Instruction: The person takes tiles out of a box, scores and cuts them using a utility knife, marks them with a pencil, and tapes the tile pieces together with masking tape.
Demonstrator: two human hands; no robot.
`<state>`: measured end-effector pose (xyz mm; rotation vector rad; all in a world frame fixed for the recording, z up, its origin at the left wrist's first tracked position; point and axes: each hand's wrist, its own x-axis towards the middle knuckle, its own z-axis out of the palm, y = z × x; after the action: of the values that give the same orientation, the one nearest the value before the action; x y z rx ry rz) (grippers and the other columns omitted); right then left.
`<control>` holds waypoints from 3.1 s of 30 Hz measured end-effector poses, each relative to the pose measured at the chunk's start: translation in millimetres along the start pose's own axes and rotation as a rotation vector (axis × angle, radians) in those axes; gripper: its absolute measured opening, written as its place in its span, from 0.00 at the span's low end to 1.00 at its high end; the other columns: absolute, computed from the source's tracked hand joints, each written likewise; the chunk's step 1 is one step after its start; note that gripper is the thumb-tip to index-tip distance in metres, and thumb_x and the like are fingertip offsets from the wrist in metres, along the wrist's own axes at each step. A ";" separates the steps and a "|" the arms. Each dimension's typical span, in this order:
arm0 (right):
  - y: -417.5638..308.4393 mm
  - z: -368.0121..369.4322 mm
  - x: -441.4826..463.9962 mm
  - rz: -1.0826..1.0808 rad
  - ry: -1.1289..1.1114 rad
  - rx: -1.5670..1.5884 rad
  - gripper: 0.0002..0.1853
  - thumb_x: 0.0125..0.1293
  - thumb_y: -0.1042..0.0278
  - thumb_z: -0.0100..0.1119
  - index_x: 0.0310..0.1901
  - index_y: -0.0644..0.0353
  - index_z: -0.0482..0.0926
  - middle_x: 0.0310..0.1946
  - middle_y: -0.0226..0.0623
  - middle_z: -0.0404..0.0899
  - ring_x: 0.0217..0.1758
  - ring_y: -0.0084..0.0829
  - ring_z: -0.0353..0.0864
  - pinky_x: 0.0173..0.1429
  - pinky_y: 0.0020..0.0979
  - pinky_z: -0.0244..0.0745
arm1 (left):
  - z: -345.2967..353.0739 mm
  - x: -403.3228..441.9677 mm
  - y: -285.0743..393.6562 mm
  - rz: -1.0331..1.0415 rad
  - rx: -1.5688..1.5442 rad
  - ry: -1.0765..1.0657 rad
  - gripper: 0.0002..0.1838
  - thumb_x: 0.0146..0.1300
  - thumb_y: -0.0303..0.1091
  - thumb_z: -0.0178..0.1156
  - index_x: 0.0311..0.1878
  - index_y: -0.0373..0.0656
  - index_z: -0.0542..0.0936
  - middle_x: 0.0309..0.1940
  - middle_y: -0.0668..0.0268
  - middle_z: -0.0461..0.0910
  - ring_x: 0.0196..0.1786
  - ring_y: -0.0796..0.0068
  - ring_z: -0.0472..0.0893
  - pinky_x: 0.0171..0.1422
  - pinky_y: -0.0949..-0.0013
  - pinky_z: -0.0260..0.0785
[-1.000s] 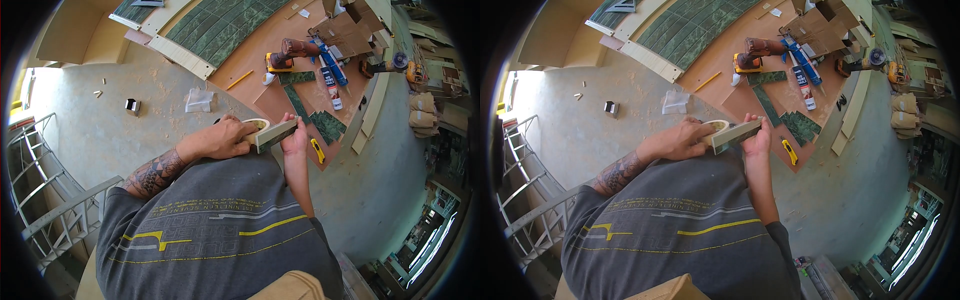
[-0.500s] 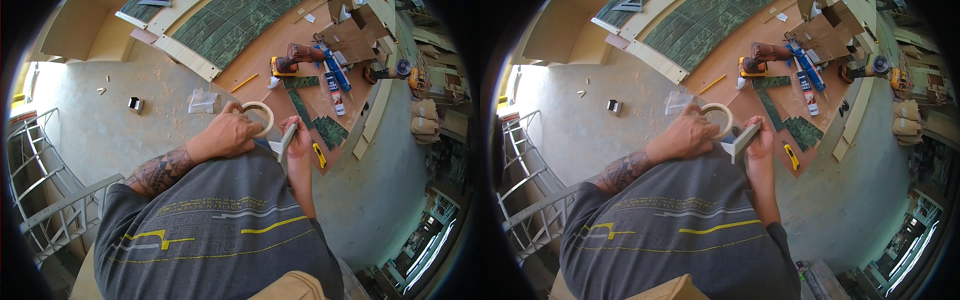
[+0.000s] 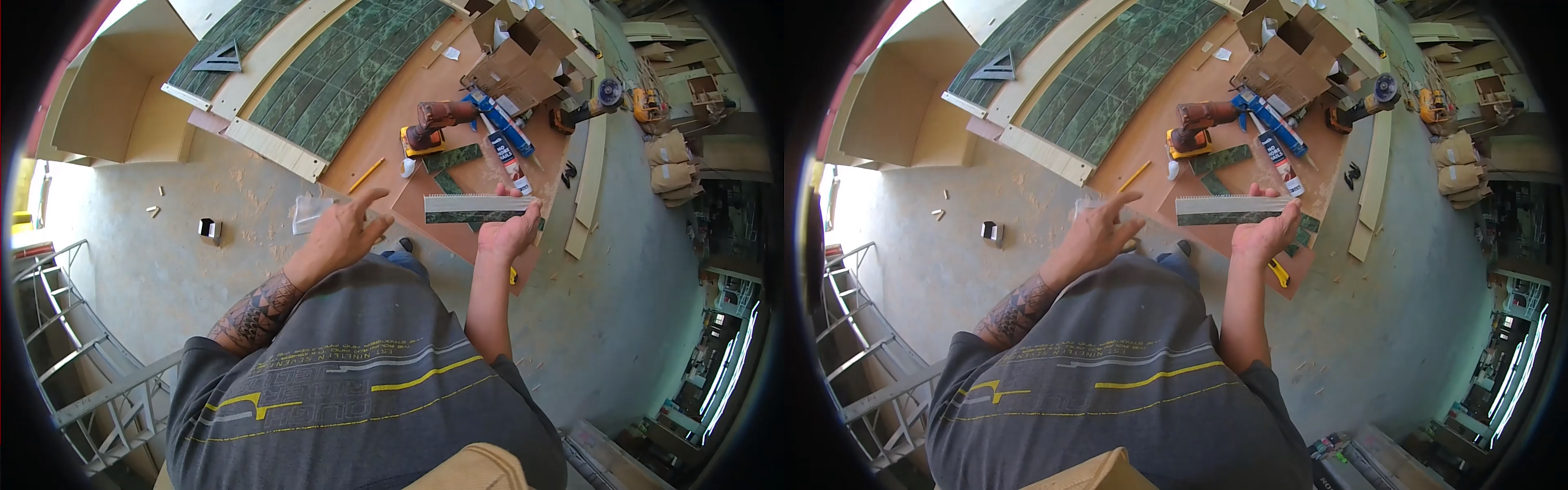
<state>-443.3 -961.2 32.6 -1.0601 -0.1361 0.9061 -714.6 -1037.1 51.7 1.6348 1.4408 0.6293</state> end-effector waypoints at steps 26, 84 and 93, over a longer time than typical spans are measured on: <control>-8.4 -60.2 -10.2 0.212 -0.498 -0.530 0.21 0.72 0.57 0.74 0.54 0.62 0.75 0.42 0.31 0.85 0.42 0.22 0.86 0.47 0.26 0.83 | 8.7 15.7 -36.3 -0.249 -0.374 -0.387 0.15 0.76 0.44 0.64 0.49 0.41 0.88 0.32 0.78 0.82 0.33 0.88 0.75 0.39 0.77 0.70; 136.5 -122.7 134.6 -0.496 -0.644 -1.803 0.19 0.67 0.67 0.71 0.54 0.64 0.74 0.52 0.51 0.79 0.59 0.54 0.80 0.62 0.52 0.74 | 51.3 65.7 -111.0 -0.462 -0.320 -0.077 0.22 0.81 0.46 0.55 0.63 0.37 0.81 0.32 0.68 0.80 0.29 0.77 0.79 0.37 0.71 0.76; 49.0 -118.5 23.0 -0.363 -0.515 -0.976 0.13 0.74 0.68 0.68 0.50 0.66 0.77 0.46 0.46 0.84 0.44 0.43 0.84 0.50 0.41 0.79 | 39.1 23.6 -55.1 -0.016 -0.763 -0.169 0.33 0.72 0.23 0.49 0.80 0.40 0.58 0.42 0.66 0.77 0.46 0.77 0.78 0.56 0.70 0.72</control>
<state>-397.2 -1018.7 -74.9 -1.5873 -1.2595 0.7525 -707.5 -1025.7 -18.6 1.0375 0.9165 0.8735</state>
